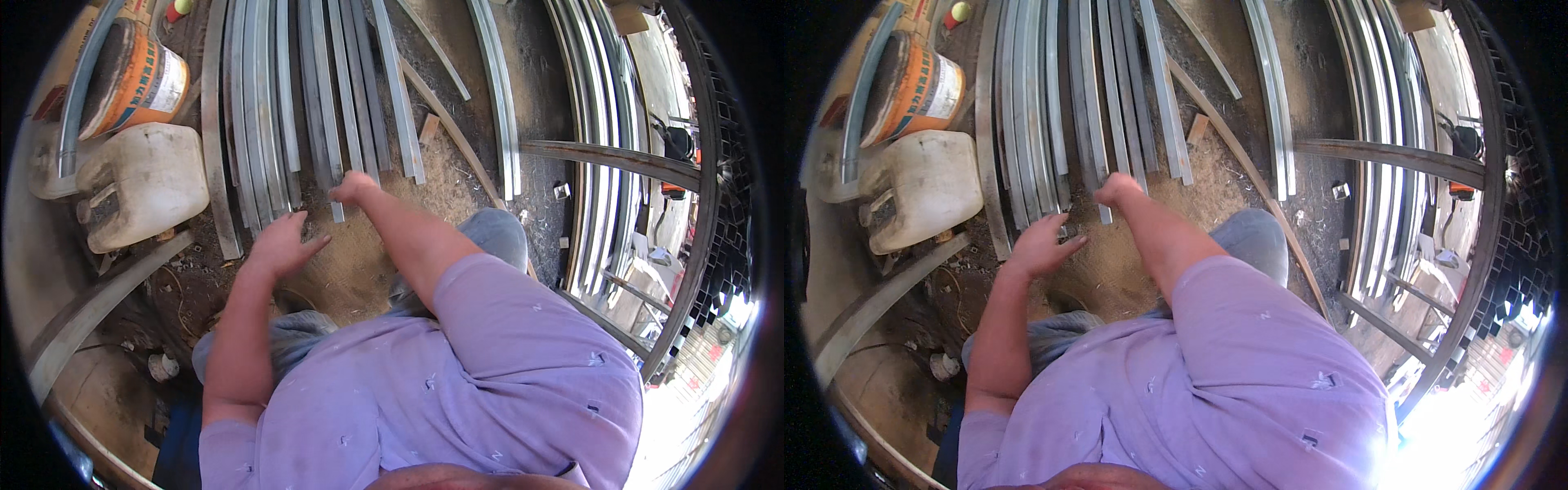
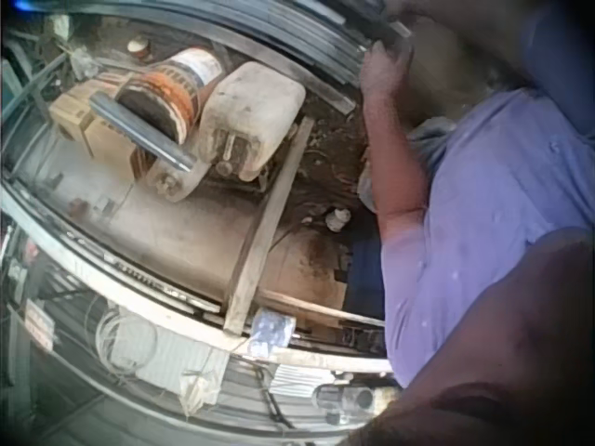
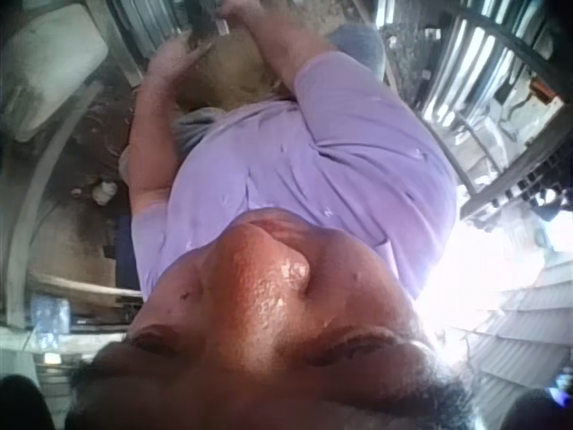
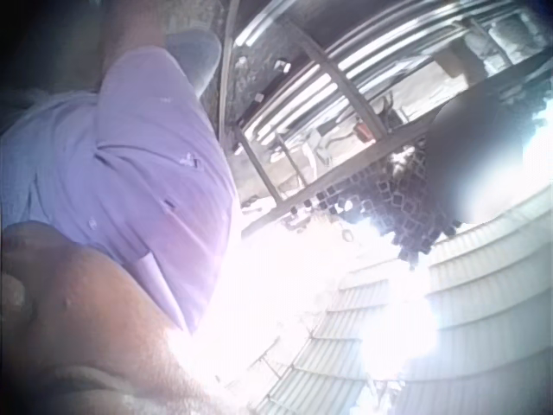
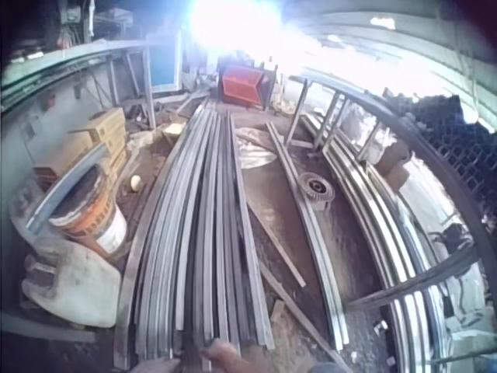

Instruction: The person uses a chop saw to cut long metal rods into shorter pieces. They position each rod, operate the saw, and then stack the cut pieces on the floor.

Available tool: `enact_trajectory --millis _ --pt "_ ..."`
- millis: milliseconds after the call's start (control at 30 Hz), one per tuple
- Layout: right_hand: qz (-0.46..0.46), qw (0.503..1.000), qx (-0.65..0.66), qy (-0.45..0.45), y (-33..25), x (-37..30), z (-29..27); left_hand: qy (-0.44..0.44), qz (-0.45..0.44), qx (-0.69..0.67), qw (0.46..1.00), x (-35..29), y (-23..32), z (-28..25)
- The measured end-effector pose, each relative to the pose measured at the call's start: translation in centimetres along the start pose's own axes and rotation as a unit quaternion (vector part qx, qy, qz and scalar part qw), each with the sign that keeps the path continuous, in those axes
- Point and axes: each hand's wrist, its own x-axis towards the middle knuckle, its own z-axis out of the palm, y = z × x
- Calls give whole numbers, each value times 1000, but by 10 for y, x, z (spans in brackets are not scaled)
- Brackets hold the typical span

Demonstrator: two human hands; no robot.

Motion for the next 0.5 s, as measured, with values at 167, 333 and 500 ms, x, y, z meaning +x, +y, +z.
enact_trajectory --millis 167,333,500 --pt "147 954 -118 232 16 -22 -98 34 8 9 999 -29 15 -34" --pt "216 964 -2 155 85 16 -115 56 10 48 997 -35 19 -36" --pt "131 979 46 151 140 51 -102 32 28 55 998 -40 25 -35"
